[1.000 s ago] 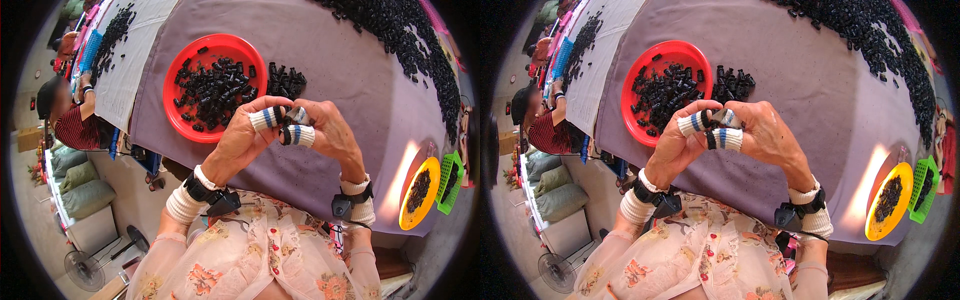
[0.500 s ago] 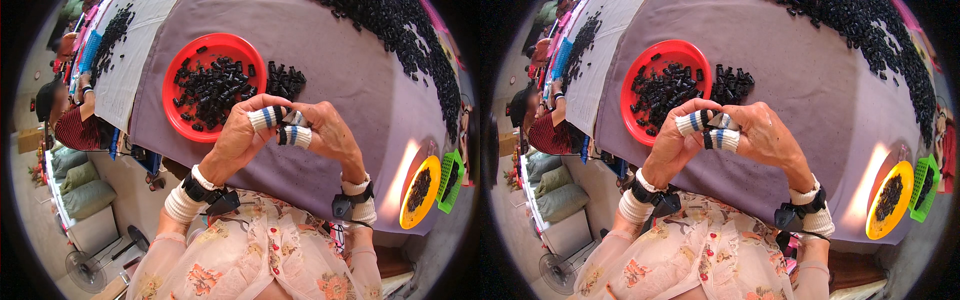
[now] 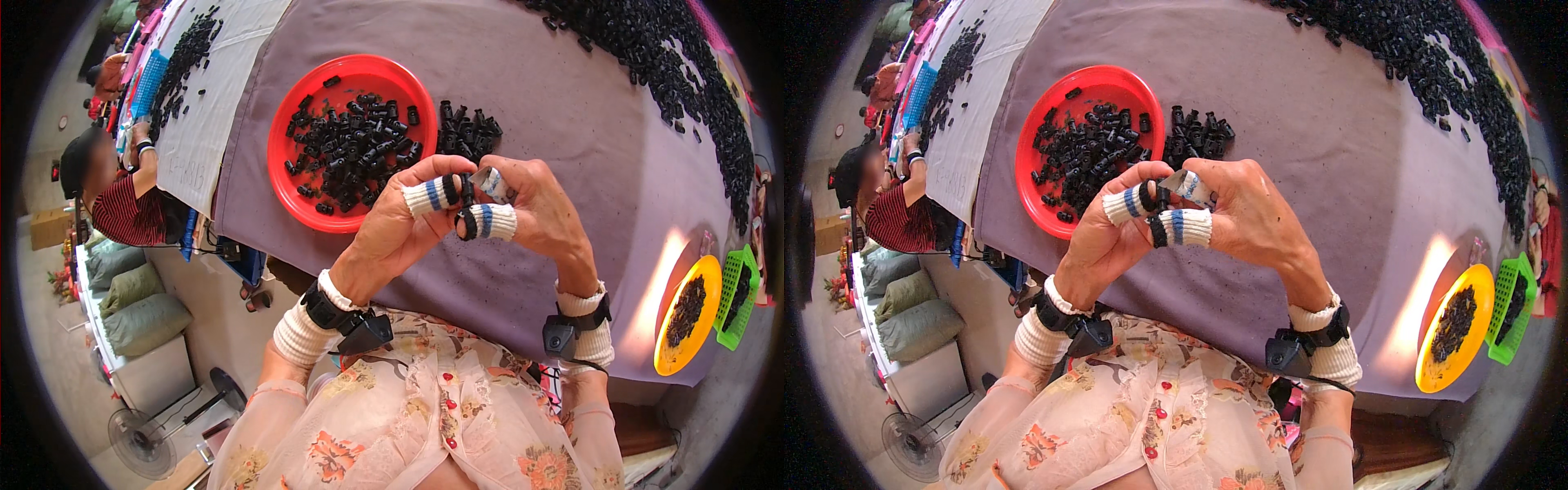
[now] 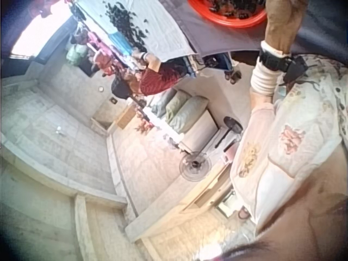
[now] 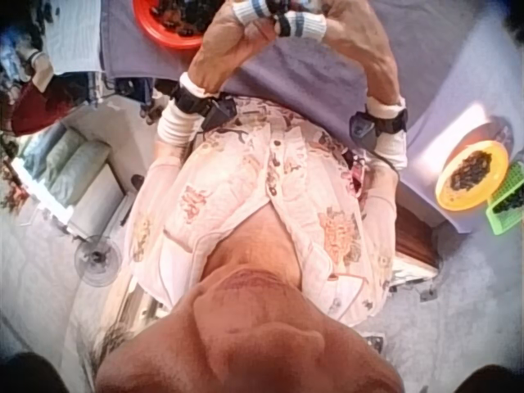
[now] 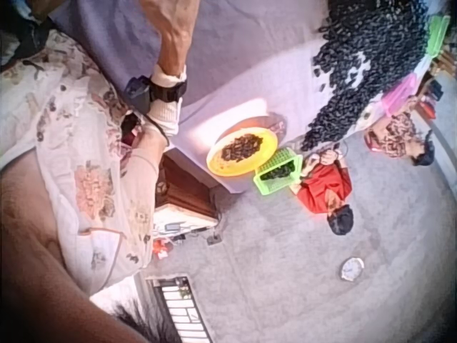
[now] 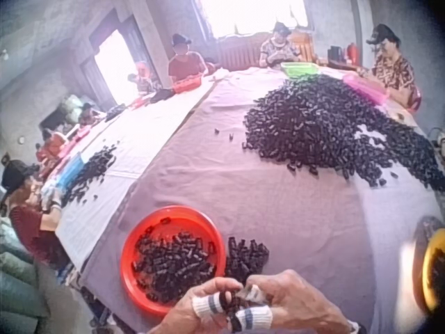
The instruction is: Sorting and joining small black plastic components on a table in a manufacturing setting.
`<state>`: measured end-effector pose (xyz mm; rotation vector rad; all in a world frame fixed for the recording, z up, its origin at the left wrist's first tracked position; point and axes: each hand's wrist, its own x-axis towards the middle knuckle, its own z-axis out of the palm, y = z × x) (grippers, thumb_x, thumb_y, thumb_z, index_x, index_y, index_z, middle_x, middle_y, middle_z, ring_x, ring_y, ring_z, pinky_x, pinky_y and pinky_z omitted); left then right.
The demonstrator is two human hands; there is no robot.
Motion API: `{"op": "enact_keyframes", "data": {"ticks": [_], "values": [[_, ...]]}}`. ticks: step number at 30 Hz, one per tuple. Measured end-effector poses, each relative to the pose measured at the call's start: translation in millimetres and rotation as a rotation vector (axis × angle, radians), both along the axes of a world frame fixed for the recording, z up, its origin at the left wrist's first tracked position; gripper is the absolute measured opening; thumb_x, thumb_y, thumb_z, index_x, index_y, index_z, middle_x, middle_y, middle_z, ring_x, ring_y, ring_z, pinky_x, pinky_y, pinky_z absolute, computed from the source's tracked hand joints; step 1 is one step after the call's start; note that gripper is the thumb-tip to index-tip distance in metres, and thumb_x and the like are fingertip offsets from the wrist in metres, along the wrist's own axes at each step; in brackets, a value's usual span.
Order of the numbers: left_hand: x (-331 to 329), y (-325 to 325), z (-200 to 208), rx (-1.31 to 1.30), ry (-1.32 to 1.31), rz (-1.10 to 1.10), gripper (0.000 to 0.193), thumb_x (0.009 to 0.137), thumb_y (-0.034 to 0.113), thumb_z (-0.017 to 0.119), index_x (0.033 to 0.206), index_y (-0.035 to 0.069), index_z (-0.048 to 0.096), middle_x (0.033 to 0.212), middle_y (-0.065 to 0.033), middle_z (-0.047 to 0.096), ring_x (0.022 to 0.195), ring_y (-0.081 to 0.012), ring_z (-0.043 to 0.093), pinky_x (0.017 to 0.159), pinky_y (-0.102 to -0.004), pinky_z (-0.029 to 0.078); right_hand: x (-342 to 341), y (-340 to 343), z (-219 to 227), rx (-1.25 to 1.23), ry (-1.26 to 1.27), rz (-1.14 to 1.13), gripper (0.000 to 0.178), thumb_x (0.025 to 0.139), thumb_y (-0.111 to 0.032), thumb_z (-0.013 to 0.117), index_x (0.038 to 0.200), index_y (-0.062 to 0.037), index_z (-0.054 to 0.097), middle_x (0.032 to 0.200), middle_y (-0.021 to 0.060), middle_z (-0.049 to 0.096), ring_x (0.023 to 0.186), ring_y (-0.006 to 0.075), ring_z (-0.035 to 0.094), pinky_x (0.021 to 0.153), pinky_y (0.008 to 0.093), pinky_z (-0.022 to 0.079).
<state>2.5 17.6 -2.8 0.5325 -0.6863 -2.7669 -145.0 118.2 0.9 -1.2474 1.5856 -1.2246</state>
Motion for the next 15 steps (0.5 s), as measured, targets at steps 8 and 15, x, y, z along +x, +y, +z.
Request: {"op": "enact_keyframes", "data": {"ticks": [8,15], "values": [[1.0,0.3,0.3,-0.016,0.008,-0.009,0.024,0.086,0.01,0.057,0.107,0.001,0.053,0.098,-0.0075,0.061,0.088,-0.0136,0.06,0.078,-0.0266,0.05,0.9,0.2,3.6,0.015,-0.004,0.019,0.04,0.065,-0.035,0.074,0.072,-0.0006,0.056,0.055,0.0067,0.049,0.052,0.013,0.043,0.05,0.0296,0.039],[0.7,1.0,-1.4,-0.02,0.025,-0.004,0.024,0.086,0.01,0.056,0.107,0.001,0.054,0.099,-0.0073,0.061,0.089,-0.0133,0.059,0.079,-0.0266,0.049,2.8,1.2,0.2,-0.004,-0.027,0.029,0.041,0.068,-0.037,0.073,0.073,0.0002,0.056,0.053,0.0072,0.047,0.05,0.0124,0.042,0.048,0.0302,0.038]]}}
